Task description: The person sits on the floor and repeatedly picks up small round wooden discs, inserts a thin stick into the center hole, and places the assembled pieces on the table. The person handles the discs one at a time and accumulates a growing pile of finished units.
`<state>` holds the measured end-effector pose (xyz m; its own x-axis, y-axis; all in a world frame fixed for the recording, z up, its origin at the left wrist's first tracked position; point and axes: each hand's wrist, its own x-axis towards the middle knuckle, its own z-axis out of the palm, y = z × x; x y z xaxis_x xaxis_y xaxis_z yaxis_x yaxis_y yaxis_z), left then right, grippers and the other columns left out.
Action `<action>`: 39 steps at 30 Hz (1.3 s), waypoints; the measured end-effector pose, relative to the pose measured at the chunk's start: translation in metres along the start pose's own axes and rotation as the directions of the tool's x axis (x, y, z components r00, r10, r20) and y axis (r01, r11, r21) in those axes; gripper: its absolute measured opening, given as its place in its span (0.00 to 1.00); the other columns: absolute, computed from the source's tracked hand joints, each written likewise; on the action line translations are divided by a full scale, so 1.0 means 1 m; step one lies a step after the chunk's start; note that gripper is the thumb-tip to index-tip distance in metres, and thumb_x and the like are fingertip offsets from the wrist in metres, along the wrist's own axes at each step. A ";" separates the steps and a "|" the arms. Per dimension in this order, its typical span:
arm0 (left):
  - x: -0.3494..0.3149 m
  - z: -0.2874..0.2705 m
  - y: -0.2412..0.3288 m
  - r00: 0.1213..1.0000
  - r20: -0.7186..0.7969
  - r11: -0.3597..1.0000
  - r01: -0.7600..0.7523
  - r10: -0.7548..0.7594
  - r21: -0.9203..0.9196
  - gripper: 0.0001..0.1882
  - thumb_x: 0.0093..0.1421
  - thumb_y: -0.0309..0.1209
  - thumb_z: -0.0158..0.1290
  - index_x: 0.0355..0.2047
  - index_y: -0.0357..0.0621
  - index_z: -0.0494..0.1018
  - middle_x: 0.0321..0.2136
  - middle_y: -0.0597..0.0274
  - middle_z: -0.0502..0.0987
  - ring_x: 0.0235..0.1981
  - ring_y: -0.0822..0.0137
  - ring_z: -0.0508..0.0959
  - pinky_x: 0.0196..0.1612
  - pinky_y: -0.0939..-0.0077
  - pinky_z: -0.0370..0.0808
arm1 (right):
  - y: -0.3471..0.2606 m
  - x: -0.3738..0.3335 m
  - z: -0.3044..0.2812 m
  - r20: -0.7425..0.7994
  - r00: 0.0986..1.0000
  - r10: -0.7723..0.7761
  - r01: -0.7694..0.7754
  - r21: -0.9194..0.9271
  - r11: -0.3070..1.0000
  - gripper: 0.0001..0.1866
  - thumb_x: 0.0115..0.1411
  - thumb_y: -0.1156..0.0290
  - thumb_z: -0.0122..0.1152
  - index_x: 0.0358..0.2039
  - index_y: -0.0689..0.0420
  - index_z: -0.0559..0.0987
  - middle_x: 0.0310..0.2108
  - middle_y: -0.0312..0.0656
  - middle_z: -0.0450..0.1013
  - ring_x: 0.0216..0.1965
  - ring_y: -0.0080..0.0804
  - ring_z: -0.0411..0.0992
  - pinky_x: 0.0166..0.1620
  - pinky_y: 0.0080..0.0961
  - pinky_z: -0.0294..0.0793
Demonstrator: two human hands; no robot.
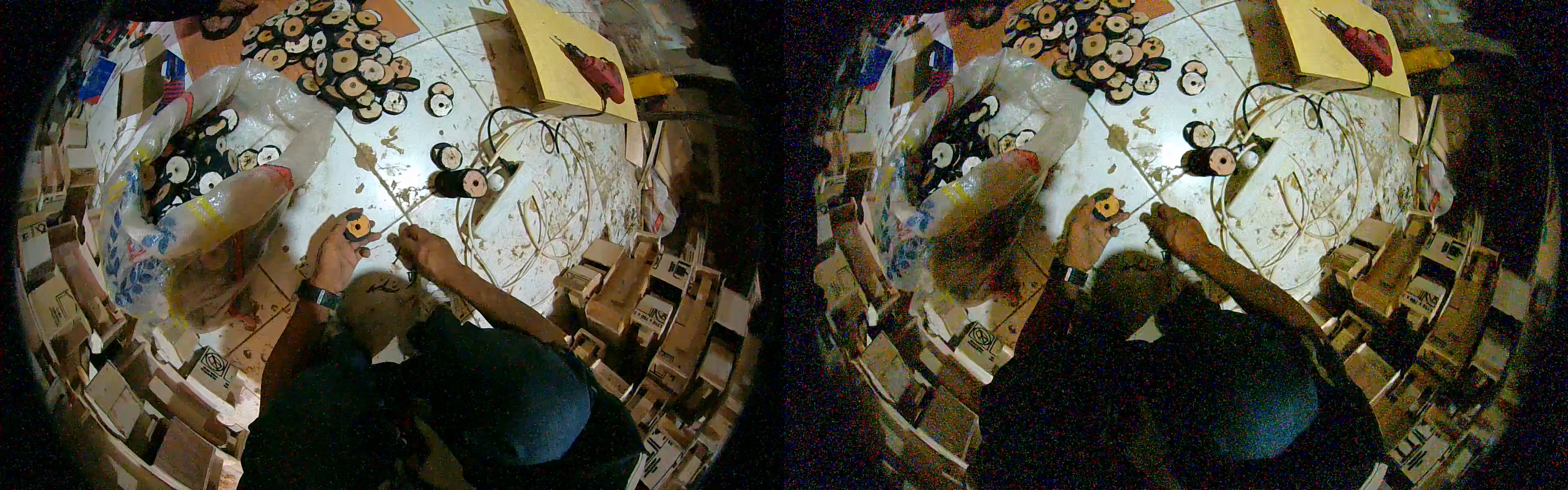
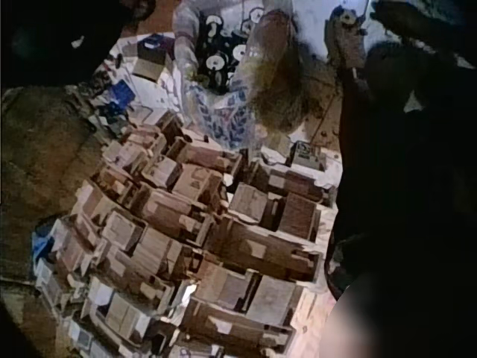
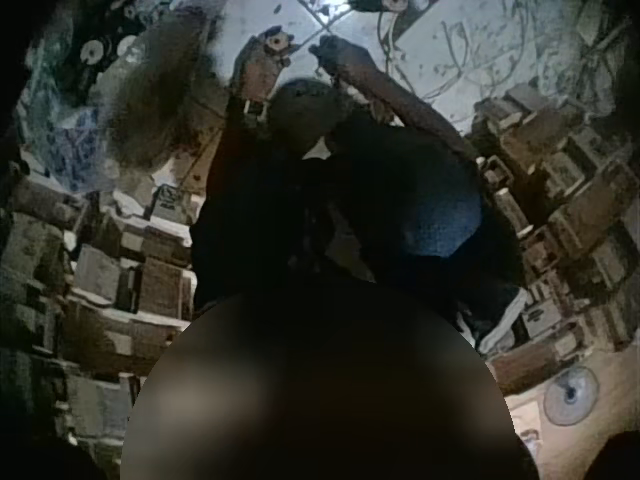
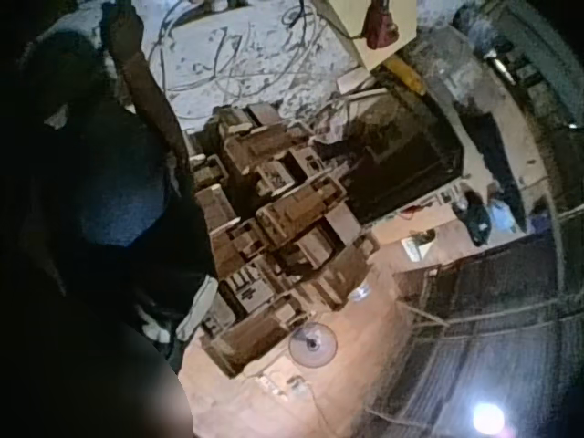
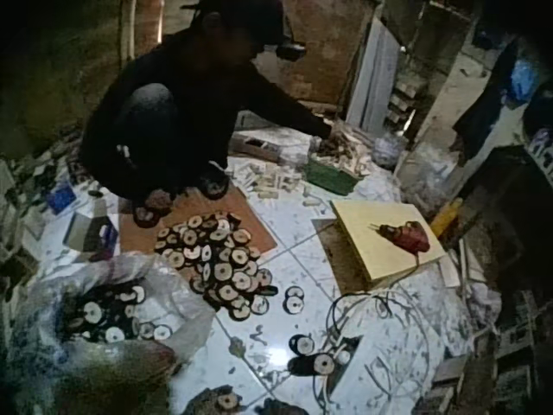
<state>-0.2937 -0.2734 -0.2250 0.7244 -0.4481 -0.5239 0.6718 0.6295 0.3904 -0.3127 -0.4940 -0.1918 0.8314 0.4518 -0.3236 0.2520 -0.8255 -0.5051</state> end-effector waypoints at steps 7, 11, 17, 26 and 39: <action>-0.005 0.000 0.002 0.997 0.030 0.995 0.072 -0.070 -0.068 0.25 0.61 0.48 0.43 0.52 0.46 0.65 0.44 0.55 0.72 0.42 0.56 0.75 0.29 0.77 0.66 | 0.012 0.011 0.007 0.200 0.980 -0.021 0.014 0.032 0.999 0.17 0.57 0.69 0.56 0.48 0.53 0.72 0.45 0.45 0.71 0.38 0.39 0.74 0.39 0.28 0.75; -0.007 0.002 0.007 0.997 0.004 0.995 0.071 -0.071 -0.071 0.24 0.62 0.47 0.42 0.52 0.47 0.65 0.43 0.57 0.72 0.43 0.58 0.74 0.29 0.78 0.65 | -0.010 0.011 -0.013 0.172 0.942 0.287 -0.327 0.652 0.684 0.14 0.61 0.69 0.48 0.47 0.58 0.71 0.32 0.45 0.73 0.31 0.32 0.73 0.35 0.28 0.72; -0.001 0.010 0.003 0.994 0.051 0.973 0.105 -0.096 -0.207 0.22 0.63 0.44 0.43 0.52 0.46 0.64 0.45 0.60 0.71 0.44 0.61 0.72 0.36 0.73 0.68 | -0.042 0.039 -0.035 -0.446 0.883 0.147 0.145 0.557 0.818 0.11 0.60 0.72 0.49 0.40 0.57 0.78 0.30 0.45 0.75 0.32 0.35 0.72 0.38 0.28 0.70; 0.005 0.009 -0.004 0.979 -0.072 0.947 0.163 -0.190 -0.278 0.19 0.64 0.42 0.45 0.50 0.46 0.65 0.45 0.61 0.70 0.47 0.64 0.68 0.54 0.64 0.64 | -0.048 0.057 -0.033 -0.508 0.851 -0.135 0.236 0.140 0.962 0.13 0.49 0.72 0.59 0.37 0.53 0.79 0.35 0.41 0.74 0.38 0.39 0.69 0.43 0.33 0.63; 0.029 0.027 0.041 0.999 0.048 0.909 0.016 0.005 -0.416 0.40 0.60 0.52 0.47 0.61 0.39 0.45 0.55 0.38 0.56 0.57 0.47 0.62 0.60 0.57 0.62 | -0.030 0.155 -0.113 -0.571 0.813 -0.118 0.233 0.134 0.963 0.24 0.48 0.67 0.62 0.46 0.62 0.70 0.37 0.52 0.73 0.39 0.52 0.70 0.42 0.42 0.69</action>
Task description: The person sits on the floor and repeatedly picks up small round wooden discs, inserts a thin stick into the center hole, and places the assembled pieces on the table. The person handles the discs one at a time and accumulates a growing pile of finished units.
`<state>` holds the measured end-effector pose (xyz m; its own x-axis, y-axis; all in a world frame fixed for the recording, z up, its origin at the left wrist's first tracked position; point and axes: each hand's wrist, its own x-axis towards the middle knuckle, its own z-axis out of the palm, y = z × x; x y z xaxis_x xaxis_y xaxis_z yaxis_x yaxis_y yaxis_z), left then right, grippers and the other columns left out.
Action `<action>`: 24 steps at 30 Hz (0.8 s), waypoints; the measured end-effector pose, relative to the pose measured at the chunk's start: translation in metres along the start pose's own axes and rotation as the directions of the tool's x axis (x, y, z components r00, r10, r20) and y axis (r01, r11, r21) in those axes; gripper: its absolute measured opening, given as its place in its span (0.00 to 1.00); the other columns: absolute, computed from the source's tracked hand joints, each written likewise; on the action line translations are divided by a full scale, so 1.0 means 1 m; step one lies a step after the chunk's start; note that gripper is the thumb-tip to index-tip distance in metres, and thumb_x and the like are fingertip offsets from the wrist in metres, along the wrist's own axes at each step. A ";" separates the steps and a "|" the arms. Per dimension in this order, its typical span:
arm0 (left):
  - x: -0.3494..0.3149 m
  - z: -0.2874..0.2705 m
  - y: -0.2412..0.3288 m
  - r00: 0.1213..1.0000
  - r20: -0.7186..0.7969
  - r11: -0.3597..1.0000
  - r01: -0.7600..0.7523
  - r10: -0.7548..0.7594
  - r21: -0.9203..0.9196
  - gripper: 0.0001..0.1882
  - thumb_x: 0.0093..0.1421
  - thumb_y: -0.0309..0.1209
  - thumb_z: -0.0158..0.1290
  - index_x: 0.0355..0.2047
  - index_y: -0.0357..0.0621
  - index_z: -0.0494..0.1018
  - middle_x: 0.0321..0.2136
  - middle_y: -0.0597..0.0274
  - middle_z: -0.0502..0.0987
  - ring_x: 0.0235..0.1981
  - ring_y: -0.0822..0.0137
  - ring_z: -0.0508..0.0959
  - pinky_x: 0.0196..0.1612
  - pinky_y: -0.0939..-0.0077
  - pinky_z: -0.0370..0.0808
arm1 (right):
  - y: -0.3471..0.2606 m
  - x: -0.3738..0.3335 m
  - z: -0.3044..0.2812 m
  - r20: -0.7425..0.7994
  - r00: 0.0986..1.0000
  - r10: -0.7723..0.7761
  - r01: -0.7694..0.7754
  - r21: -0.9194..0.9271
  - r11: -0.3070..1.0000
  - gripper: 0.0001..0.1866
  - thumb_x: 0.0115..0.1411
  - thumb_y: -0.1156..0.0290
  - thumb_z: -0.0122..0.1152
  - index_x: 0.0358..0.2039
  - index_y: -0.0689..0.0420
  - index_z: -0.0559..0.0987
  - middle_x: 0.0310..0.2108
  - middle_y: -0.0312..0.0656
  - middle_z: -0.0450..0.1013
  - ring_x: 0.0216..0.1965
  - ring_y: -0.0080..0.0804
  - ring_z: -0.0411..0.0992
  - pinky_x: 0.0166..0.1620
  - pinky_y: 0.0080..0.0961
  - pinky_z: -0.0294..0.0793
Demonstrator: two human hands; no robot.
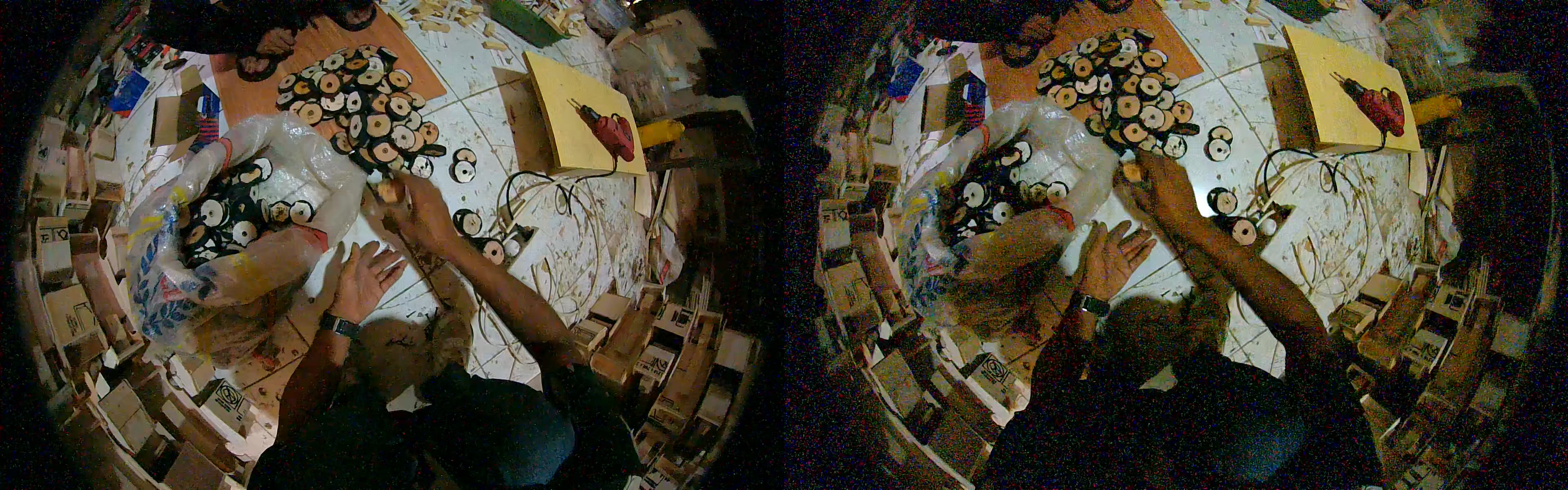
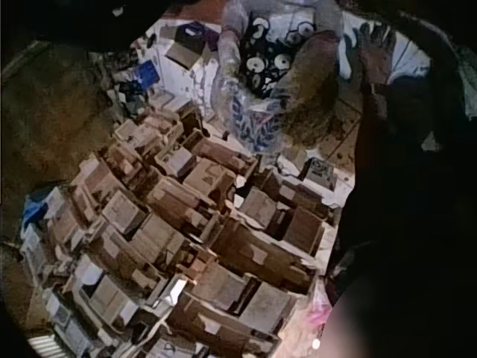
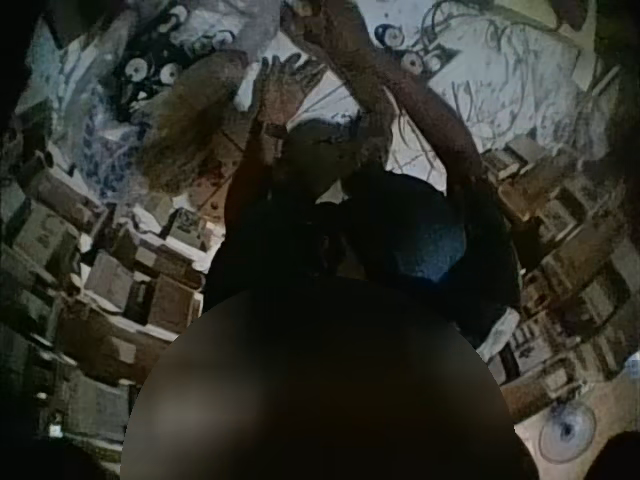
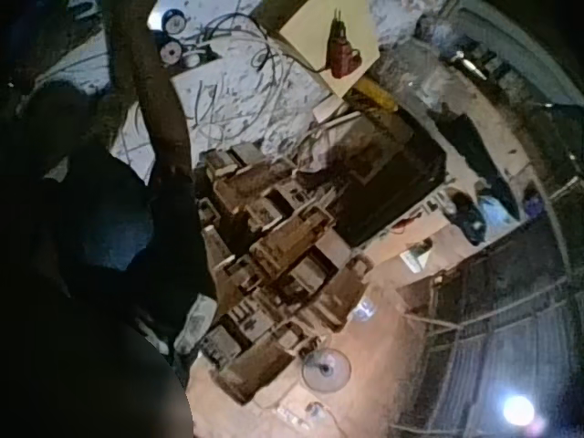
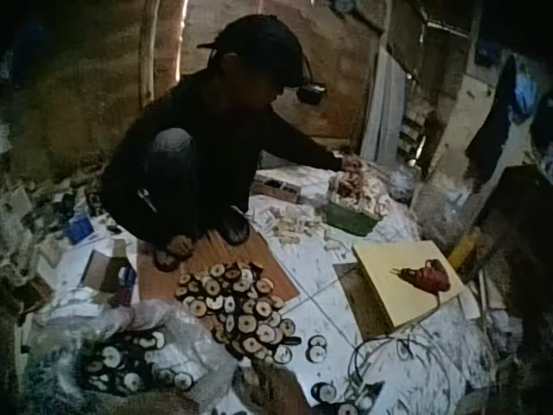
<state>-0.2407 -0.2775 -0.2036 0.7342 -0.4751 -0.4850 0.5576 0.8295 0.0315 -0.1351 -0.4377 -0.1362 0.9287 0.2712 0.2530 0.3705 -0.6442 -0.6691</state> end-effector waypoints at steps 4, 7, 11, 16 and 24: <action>0.001 -0.001 -0.003 0.997 -0.044 0.995 0.068 -0.065 0.068 0.35 0.61 0.51 0.46 0.58 0.38 0.52 0.53 0.39 0.60 0.55 0.47 0.64 0.60 0.57 0.62 | 0.024 0.087 0.004 -0.129 0.991 0.035 -0.045 -0.077 0.996 0.34 0.49 0.62 0.65 0.53 0.64 0.65 0.44 0.54 0.70 0.44 0.50 0.70 0.48 0.37 0.68; -0.004 -0.006 -0.007 0.994 -0.067 0.991 0.094 -0.088 0.094 0.31 0.62 0.50 0.45 0.55 0.39 0.55 0.53 0.41 0.61 0.54 0.48 0.65 0.59 0.58 0.63 | 0.030 0.099 -0.001 -0.165 0.982 0.096 -0.095 0.013 0.995 0.35 0.50 0.58 0.65 0.54 0.62 0.65 0.47 0.55 0.69 0.47 0.49 0.70 0.49 0.36 0.69; -0.008 -0.015 -0.010 0.991 -0.079 0.986 0.119 -0.110 0.118 0.29 0.63 0.47 0.43 0.56 0.40 0.56 0.53 0.44 0.63 0.53 0.50 0.67 0.58 0.58 0.64 | 0.041 0.039 -0.048 0.026 0.967 0.252 -0.244 -0.179 0.953 0.32 0.50 0.57 0.65 0.51 0.61 0.68 0.45 0.55 0.70 0.44 0.50 0.71 0.45 0.36 0.71; -0.003 -0.019 -0.026 0.988 -0.046 0.972 0.155 -0.149 0.175 0.25 0.65 0.43 0.42 0.56 0.40 0.58 0.52 0.44 0.65 0.53 0.52 0.67 0.58 0.60 0.65 | 0.036 -0.067 -0.108 0.120 0.916 0.384 -0.293 -0.454 0.841 0.35 0.47 0.55 0.67 0.52 0.60 0.68 0.46 0.56 0.69 0.45 0.54 0.69 0.46 0.38 0.70; 0.004 -0.006 -0.045 0.974 -0.023 0.935 0.224 -0.226 0.275 0.25 0.64 0.42 0.40 0.55 0.39 0.60 0.51 0.46 0.68 0.52 0.51 0.69 0.58 0.59 0.64 | 0.020 -0.107 -0.107 0.264 0.898 0.353 -0.213 -0.443 0.871 0.35 0.42 0.70 0.69 0.52 0.58 0.66 0.46 0.51 0.68 0.46 0.53 0.66 0.47 0.41 0.69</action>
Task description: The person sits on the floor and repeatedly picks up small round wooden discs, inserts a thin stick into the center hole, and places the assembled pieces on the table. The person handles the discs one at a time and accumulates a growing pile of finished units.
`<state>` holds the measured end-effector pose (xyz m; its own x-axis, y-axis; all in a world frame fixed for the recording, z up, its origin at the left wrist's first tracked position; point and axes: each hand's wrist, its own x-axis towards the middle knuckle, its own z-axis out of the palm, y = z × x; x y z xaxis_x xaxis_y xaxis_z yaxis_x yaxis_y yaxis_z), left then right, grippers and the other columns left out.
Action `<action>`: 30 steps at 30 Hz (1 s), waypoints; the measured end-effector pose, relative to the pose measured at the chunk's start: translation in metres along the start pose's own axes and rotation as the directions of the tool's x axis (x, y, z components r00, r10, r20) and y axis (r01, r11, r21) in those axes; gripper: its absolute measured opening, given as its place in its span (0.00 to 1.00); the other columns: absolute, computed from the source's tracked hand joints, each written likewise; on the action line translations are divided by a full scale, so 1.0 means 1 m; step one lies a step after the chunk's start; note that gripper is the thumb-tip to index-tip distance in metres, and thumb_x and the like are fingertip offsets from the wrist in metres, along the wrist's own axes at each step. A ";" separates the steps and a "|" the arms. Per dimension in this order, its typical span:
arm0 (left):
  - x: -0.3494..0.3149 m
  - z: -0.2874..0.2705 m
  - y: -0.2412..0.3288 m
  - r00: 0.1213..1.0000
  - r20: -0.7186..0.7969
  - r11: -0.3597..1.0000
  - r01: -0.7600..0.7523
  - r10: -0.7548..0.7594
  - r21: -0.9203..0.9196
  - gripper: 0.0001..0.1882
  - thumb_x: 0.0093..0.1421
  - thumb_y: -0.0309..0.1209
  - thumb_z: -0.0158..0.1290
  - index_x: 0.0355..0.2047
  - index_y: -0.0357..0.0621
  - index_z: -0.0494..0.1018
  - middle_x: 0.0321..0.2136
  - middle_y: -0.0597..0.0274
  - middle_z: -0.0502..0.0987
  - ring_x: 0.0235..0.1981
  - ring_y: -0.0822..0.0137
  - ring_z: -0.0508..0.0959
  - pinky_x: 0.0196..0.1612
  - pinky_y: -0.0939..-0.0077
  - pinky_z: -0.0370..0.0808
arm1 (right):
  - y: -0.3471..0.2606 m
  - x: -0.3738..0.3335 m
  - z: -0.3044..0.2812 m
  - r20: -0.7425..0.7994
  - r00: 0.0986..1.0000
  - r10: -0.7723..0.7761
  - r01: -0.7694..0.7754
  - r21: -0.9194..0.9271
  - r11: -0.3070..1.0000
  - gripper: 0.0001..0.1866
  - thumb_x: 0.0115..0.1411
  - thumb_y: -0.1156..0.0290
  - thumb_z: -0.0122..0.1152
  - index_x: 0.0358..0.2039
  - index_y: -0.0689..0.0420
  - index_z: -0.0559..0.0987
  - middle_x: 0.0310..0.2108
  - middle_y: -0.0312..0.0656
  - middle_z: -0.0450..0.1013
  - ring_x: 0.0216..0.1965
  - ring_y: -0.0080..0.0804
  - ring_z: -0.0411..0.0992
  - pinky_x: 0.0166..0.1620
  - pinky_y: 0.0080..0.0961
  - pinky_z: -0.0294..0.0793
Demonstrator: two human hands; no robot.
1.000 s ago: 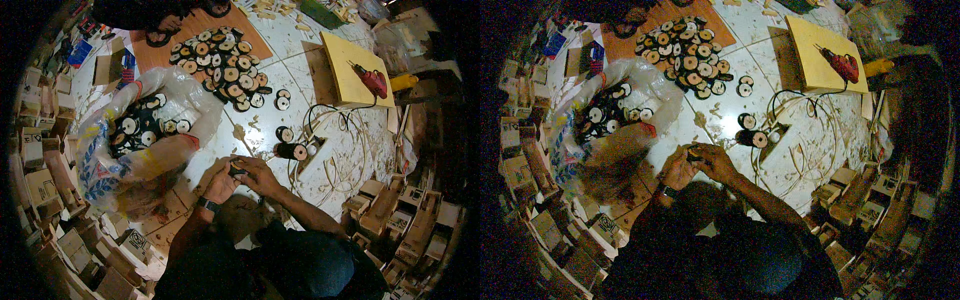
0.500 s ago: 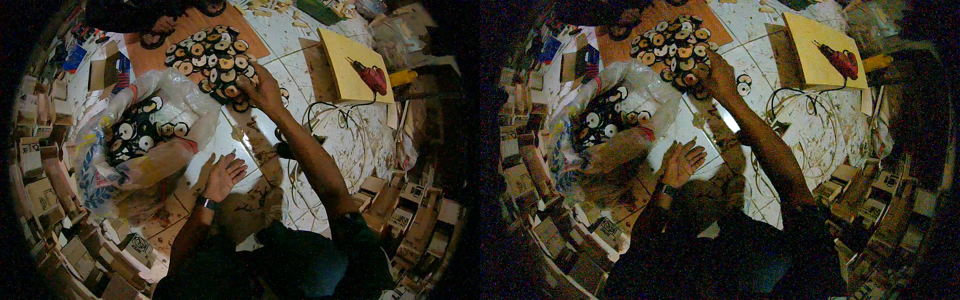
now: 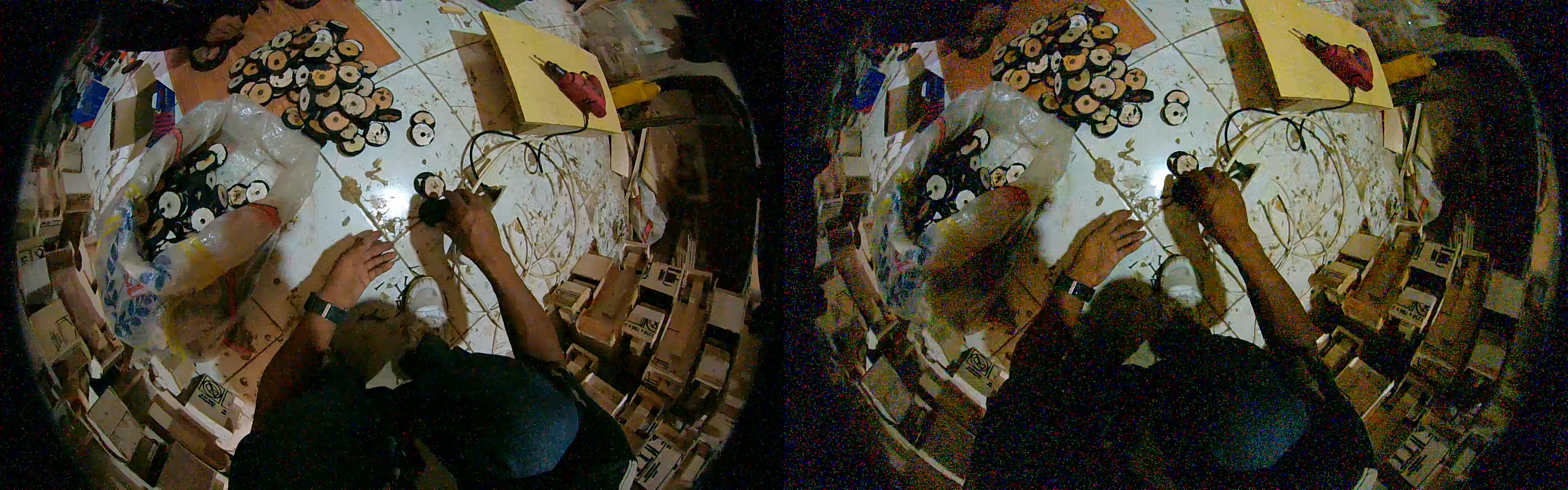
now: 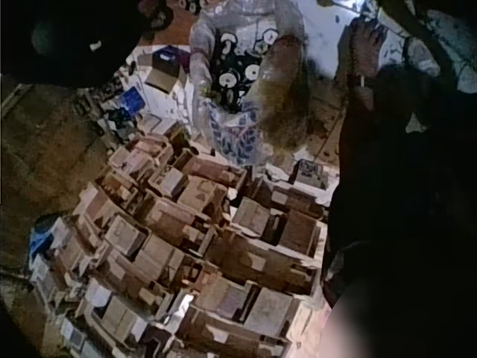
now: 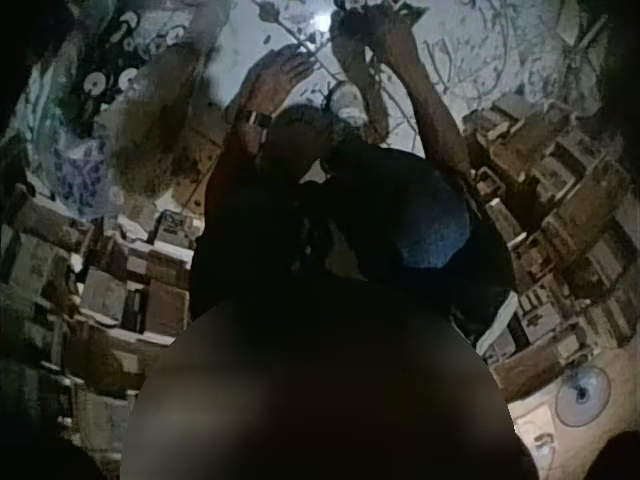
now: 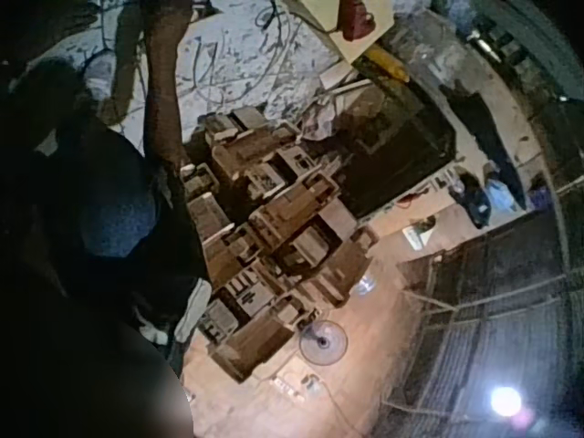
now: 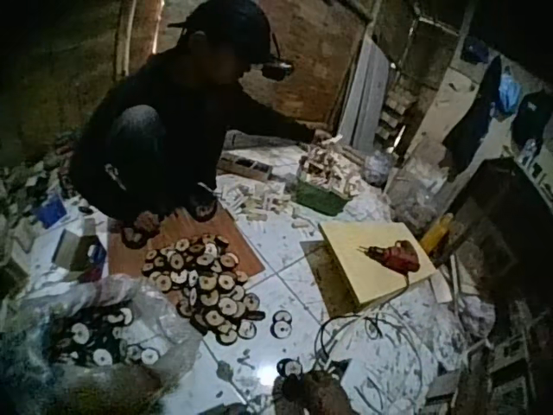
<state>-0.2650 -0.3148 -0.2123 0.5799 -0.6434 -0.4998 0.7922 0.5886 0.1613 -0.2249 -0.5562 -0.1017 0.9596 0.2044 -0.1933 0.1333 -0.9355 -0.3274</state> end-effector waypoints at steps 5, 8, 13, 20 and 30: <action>-0.009 0.005 -0.005 0.999 0.009 0.984 -0.039 0.038 0.176 0.26 0.64 0.45 0.42 0.55 0.41 0.60 0.49 0.47 0.69 0.52 0.50 0.69 0.58 0.56 0.63 | -0.029 -0.010 0.007 -0.141 0.989 -0.046 0.056 0.071 0.996 0.31 0.42 0.74 0.67 0.50 0.60 0.69 0.41 0.51 0.71 0.44 0.50 0.68 0.45 0.36 0.70; -0.011 0.001 -0.011 0.990 0.138 0.991 0.047 -0.030 -0.123 0.24 0.63 0.45 0.45 0.54 0.43 0.62 0.46 0.55 0.71 0.46 0.56 0.72 0.50 0.61 0.71 | -0.068 -0.024 0.029 0.024 0.967 -0.252 0.248 0.115 0.962 0.36 0.45 0.63 0.68 0.54 0.58 0.65 0.43 0.50 0.71 0.42 0.49 0.69 0.47 0.38 0.66; -0.033 -0.029 -0.011 0.999 -0.043 1.000 0.009 -0.009 -0.005 0.21 0.63 0.45 0.44 0.48 0.44 0.68 0.41 0.57 0.74 0.41 0.58 0.74 0.44 0.64 0.73 | -0.064 -0.036 0.061 0.112 0.981 -0.160 0.114 0.335 0.935 0.27 0.51 0.57 0.61 0.50 0.54 0.70 0.44 0.45 0.71 0.44 0.45 0.70 0.47 0.40 0.66; -0.059 -0.052 -0.011 0.995 -0.089 0.985 -0.058 0.044 -0.163 0.21 0.59 0.41 0.47 0.47 0.39 0.68 0.38 0.48 0.75 0.41 0.51 0.75 0.41 0.64 0.74 | -0.051 -0.053 0.143 0.200 0.895 -0.398 0.356 0.216 0.909 0.13 0.55 0.67 0.53 0.40 0.56 0.75 0.38 0.48 0.73 0.39 0.46 0.71 0.43 0.39 0.69; -0.056 -0.041 -0.001 0.999 -0.025 0.966 -0.050 0.045 -0.255 0.24 0.62 0.46 0.44 0.47 0.36 0.69 0.41 0.47 0.75 0.38 0.52 0.77 0.29 0.67 0.77 | -0.071 -0.048 0.113 -0.116 0.992 0.042 0.049 0.688 0.724 0.08 0.55 0.71 0.57 0.35 0.59 0.76 0.32 0.48 0.74 0.32 0.40 0.74 0.36 0.31 0.74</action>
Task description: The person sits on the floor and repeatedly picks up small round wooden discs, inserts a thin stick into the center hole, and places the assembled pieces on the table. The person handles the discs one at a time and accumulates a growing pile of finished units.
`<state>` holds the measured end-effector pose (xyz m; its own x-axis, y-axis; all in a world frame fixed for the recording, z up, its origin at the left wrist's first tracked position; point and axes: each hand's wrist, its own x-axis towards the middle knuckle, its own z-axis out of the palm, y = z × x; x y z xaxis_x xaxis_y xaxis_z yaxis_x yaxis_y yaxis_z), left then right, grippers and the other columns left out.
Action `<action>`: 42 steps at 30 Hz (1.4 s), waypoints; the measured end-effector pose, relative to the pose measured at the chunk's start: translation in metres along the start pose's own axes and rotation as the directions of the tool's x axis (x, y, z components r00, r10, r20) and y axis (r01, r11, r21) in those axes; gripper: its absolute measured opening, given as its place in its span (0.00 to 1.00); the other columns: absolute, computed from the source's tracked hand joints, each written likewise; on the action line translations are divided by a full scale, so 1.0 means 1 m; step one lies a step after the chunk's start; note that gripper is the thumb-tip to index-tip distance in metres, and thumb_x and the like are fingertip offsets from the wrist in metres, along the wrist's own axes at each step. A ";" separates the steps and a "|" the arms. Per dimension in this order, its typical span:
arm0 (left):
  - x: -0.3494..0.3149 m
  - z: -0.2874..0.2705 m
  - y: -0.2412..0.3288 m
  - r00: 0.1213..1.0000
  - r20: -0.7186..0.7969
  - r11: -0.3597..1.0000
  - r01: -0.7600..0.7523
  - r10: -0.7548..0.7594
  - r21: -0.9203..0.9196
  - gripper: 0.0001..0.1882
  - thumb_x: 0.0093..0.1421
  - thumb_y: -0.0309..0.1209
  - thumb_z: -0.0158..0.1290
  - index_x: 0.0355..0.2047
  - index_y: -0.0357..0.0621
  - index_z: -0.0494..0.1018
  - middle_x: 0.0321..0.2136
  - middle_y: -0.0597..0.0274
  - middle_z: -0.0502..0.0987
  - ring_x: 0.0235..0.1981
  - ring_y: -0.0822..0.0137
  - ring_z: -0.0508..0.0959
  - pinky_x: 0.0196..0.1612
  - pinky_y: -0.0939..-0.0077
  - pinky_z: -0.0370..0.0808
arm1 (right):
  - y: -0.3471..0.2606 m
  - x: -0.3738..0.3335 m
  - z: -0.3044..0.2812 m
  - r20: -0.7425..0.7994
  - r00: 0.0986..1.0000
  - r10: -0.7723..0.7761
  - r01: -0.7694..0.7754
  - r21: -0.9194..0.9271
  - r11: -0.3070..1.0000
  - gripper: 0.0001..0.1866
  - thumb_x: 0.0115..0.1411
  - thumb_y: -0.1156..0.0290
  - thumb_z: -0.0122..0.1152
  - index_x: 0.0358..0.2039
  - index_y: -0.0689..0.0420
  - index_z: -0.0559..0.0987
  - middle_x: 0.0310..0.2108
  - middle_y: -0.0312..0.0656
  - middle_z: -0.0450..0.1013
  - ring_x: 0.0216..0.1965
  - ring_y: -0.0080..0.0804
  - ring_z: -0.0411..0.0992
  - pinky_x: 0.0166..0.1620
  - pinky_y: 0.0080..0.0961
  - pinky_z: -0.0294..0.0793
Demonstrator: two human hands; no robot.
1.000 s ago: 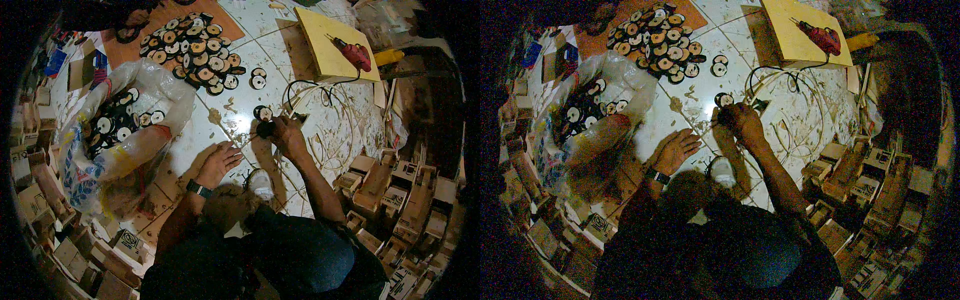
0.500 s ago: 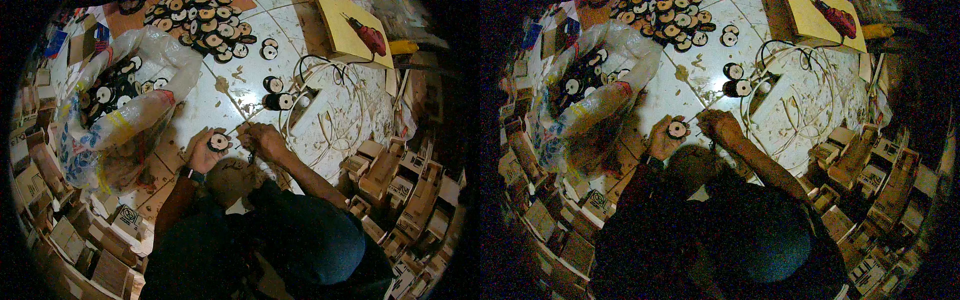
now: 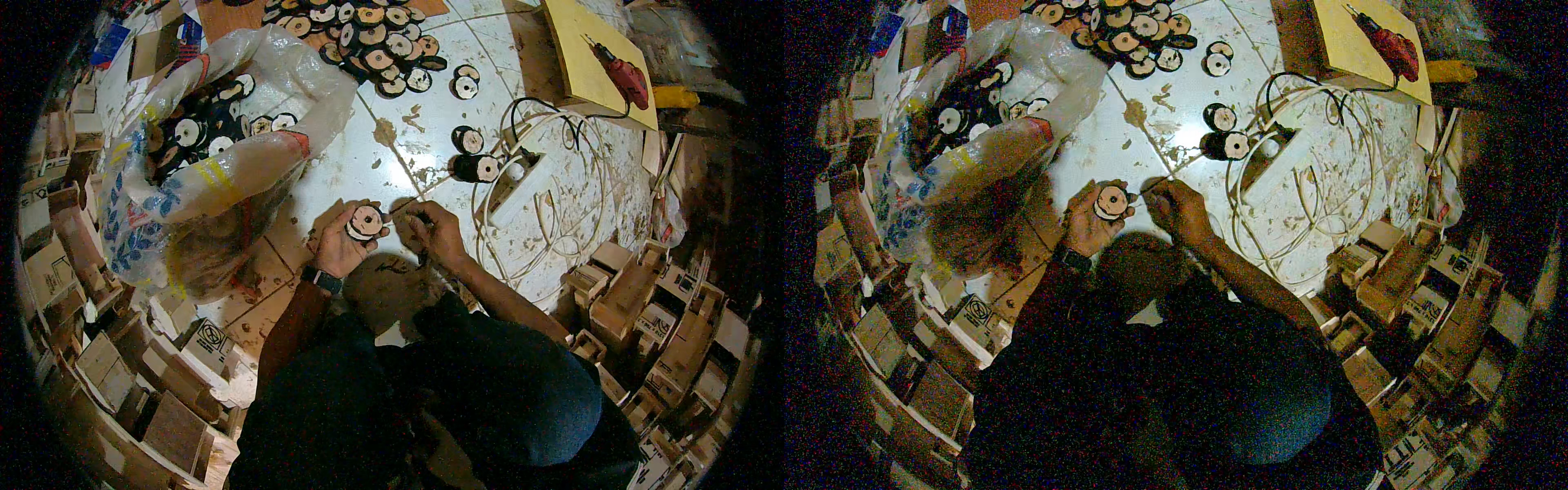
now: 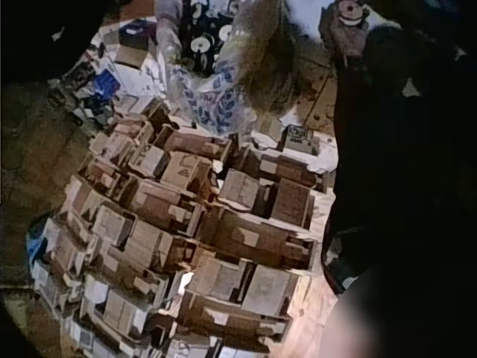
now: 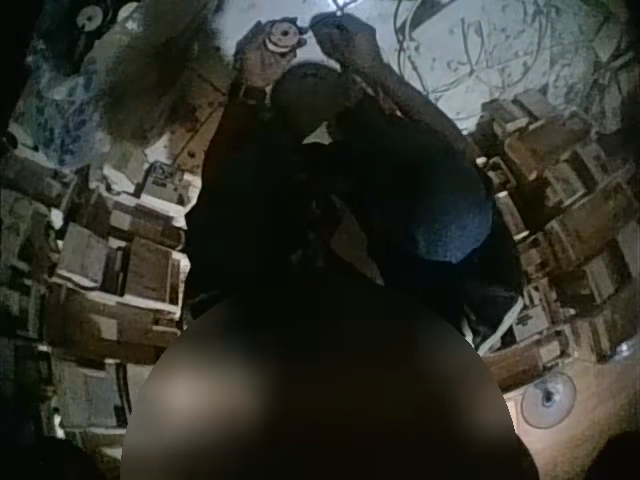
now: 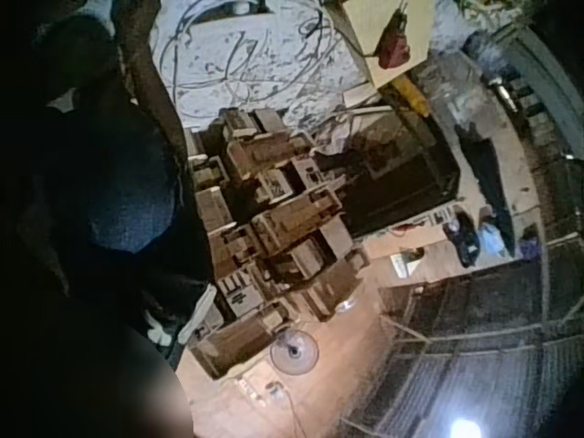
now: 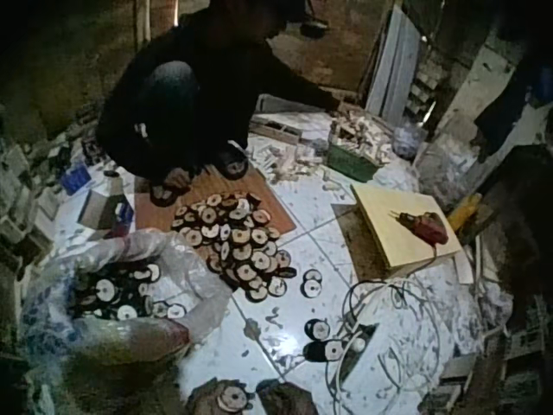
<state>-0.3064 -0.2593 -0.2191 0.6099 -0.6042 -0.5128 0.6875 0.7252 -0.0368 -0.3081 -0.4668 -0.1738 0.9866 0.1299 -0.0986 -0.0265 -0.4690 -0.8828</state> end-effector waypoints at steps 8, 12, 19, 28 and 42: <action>0.003 0.014 -0.008 0.995 0.066 0.972 -0.083 0.070 0.218 0.20 0.63 0.45 0.44 0.50 0.48 0.68 0.41 0.69 0.74 0.42 0.73 0.73 0.33 0.79 0.67 | -0.019 0.009 0.015 0.039 0.998 0.058 -0.066 0.255 0.965 0.08 0.56 0.71 0.60 0.35 0.60 0.78 0.36 0.44 0.76 0.36 0.28 0.74 0.39 0.27 0.74; 0.005 0.016 -0.012 0.995 -0.012 0.979 -0.093 0.097 0.182 0.22 0.63 0.42 0.46 0.50 0.39 0.67 0.41 0.61 0.75 0.35 0.69 0.76 0.33 0.74 0.75 | -0.027 0.016 0.012 0.098 0.994 -0.050 0.045 0.053 0.998 0.09 0.54 0.74 0.61 0.36 0.61 0.78 0.37 0.43 0.76 0.42 0.29 0.72 0.44 0.28 0.73; 0.009 0.017 0.002 0.997 0.005 0.945 -0.079 0.082 0.316 0.18 0.61 0.41 0.50 0.48 0.46 0.69 0.38 0.60 0.76 0.35 0.65 0.76 0.32 0.73 0.74 | -0.031 0.050 -0.009 0.546 0.789 0.282 -0.526 0.361 0.770 0.18 0.48 0.79 0.66 0.42 0.61 0.76 0.41 0.38 0.73 0.43 0.26 0.69 0.48 0.24 0.70; 0.026 0.036 0.025 0.976 -0.132 0.961 -0.141 0.176 0.239 0.22 0.62 0.48 0.45 0.44 0.41 0.70 0.32 0.54 0.76 0.32 0.57 0.77 0.33 0.69 0.74 | -0.017 0.238 -0.027 -0.001 0.959 0.283 -0.280 0.153 0.948 0.17 0.51 0.69 0.66 0.38 0.65 0.75 0.30 0.41 0.75 0.31 0.27 0.73 0.34 0.23 0.72; 0.011 -0.007 0.016 0.964 -0.189 0.944 -0.121 0.185 0.306 0.28 0.59 0.51 0.41 0.48 0.40 0.69 0.35 0.54 0.77 0.23 0.68 0.74 0.17 0.80 0.67 | -0.001 0.018 -0.026 0.153 0.985 0.074 0.026 -0.567 0.824 0.08 0.52 0.68 0.53 0.31 0.57 0.74 0.25 0.47 0.72 0.29 0.47 0.72 0.31 0.40 0.72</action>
<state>-0.2915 -0.2518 -0.2310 0.6405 -0.3863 -0.6637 0.6964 0.6566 0.2899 -0.2866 -0.4872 -0.1630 0.9458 0.2265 -0.2328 0.0947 -0.8779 -0.4694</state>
